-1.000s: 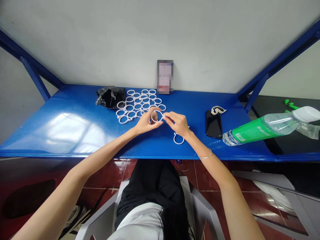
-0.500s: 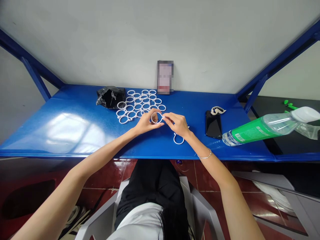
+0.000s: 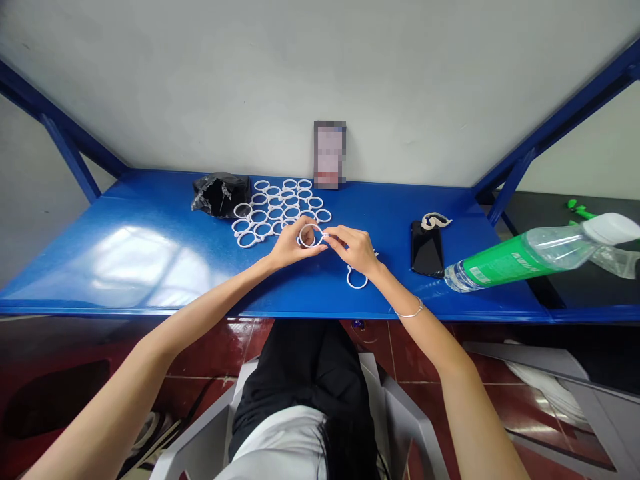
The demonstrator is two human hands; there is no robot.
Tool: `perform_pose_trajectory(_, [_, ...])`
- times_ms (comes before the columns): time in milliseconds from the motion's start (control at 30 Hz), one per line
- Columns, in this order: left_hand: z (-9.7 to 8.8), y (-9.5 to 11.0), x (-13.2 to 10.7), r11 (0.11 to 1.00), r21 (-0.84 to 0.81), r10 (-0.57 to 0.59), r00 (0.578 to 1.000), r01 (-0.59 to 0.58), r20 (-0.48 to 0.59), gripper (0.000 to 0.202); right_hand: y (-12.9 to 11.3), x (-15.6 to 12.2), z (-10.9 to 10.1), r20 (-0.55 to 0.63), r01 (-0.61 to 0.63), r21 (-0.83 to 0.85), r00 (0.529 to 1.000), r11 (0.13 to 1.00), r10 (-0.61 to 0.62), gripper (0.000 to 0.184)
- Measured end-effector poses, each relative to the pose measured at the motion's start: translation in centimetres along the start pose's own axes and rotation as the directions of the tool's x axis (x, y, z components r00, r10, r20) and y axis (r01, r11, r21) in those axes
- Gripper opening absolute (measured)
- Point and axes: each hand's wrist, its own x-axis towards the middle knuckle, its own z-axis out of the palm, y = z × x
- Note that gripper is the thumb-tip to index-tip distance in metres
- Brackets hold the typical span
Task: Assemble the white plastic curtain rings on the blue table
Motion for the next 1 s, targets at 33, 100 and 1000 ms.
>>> perform_pose_trajectory(33, [0.02,-0.01,0.0,1.0,-0.006,0.001,1.0,-0.001,-0.001,0.044,0.02,-0.01,0.04,0.001,0.002,0.005,1.0,1.0,-0.002,0.023])
perform_pose_trajectory(100, [0.03,0.02,-0.02,1.0,-0.012,-0.001,1.0,0.0,-0.002,0.043,0.07,-0.04,0.13,0.002,0.002,0.019,1.0,1.0,-0.002,0.025])
perform_pose_trajectory(1000, [-0.02,-0.08,-0.16,0.999,0.05,0.017,0.999,-0.018,0.037,0.045,0.21,-0.34,0.22,-0.003,-0.057,0.029,0.998,0.998,0.057,0.021])
